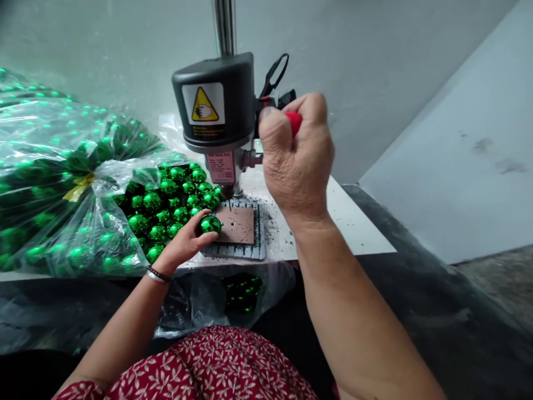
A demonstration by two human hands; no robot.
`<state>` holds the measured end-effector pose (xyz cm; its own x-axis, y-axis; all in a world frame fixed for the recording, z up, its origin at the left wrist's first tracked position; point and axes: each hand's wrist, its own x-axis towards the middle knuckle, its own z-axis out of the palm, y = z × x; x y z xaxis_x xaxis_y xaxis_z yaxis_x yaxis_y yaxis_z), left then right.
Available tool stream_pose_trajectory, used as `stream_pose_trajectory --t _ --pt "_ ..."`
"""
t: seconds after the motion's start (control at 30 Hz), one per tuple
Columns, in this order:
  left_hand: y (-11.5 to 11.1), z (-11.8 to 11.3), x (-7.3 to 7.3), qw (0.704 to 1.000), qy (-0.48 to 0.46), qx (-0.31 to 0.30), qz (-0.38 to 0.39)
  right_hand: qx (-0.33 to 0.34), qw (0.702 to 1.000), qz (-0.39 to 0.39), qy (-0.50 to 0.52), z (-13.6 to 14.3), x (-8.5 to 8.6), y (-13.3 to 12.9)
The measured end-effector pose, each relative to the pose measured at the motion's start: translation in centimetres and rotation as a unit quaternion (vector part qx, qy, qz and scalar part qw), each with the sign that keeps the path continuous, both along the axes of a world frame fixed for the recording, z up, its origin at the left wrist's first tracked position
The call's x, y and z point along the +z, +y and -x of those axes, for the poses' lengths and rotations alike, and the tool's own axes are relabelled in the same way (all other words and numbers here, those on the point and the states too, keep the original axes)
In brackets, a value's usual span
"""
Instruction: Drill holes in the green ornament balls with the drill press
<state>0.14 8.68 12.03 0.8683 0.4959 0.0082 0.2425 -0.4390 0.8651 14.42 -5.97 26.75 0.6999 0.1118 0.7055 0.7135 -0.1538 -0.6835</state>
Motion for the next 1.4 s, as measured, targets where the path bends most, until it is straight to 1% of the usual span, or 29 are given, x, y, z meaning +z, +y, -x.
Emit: stream_pose_trajectory --t 0.1,0.17,0.27,0.47,0.63,0.73,0.87,0.93,1.03,1.1,1.2,1.27,1.4 --pt "0.2 -1.2 -0.3 0.999 0.019 0.003 -0.044 0.002 1.000 0.007 0.016 0.1 0.2 0.0" --pt "0.3 -1.9 -0.6 0.998 0.026 0.010 -0.059 0.009 1.000 0.006 0.017 0.1 0.3 -0.1" --pt "0.5 -2.7 -0.8 0.997 0.032 0.001 -0.075 0.024 1.000 -0.001 0.014 0.1 0.4 -0.1" --pt "0.5 -3.4 -0.6 0.994 0.029 0.002 -0.105 0.023 0.999 0.005 0.021 0.2 0.5 -0.2" --pt "0.6 -4.1 -0.6 0.992 0.030 -0.017 -0.117 0.044 0.999 -0.019 0.016 0.3 0.3 -0.2" --pt "0.9 -4.8 -0.6 0.990 0.023 -0.041 -0.134 0.051 0.998 -0.034 0.017 0.2 0.2 -0.2" --pt "1.1 -5.3 -0.3 0.984 0.023 -0.071 -0.161 0.056 0.998 -0.038 0.011 0.0 0.0 -0.2" --pt "1.1 -5.2 -0.1 0.985 0.022 -0.082 -0.149 0.055 0.998 -0.036 0.009 0.0 0.0 -0.3" --pt "1.2 -4.9 -0.3 0.991 0.033 -0.086 -0.092 0.049 0.998 -0.029 0.011 0.0 0.1 -0.3" --pt "1.3 -4.8 -0.6 0.996 0.036 -0.072 -0.047 0.046 0.999 -0.024 0.013 0.1 0.1 -0.3" --pt "1.5 -5.0 -1.0 0.999 0.012 -0.040 0.002 0.047 0.999 -0.022 0.016 0.2 0.2 -0.3" --pt "1.6 -5.1 -1.0 0.999 0.005 -0.030 0.021 0.047 0.998 -0.024 0.018 0.2 0.2 -0.4" --pt "1.6 -5.4 -0.9 0.998 0.005 -0.041 0.037 0.042 0.999 -0.023 0.016 0.2 0.2 -0.3"
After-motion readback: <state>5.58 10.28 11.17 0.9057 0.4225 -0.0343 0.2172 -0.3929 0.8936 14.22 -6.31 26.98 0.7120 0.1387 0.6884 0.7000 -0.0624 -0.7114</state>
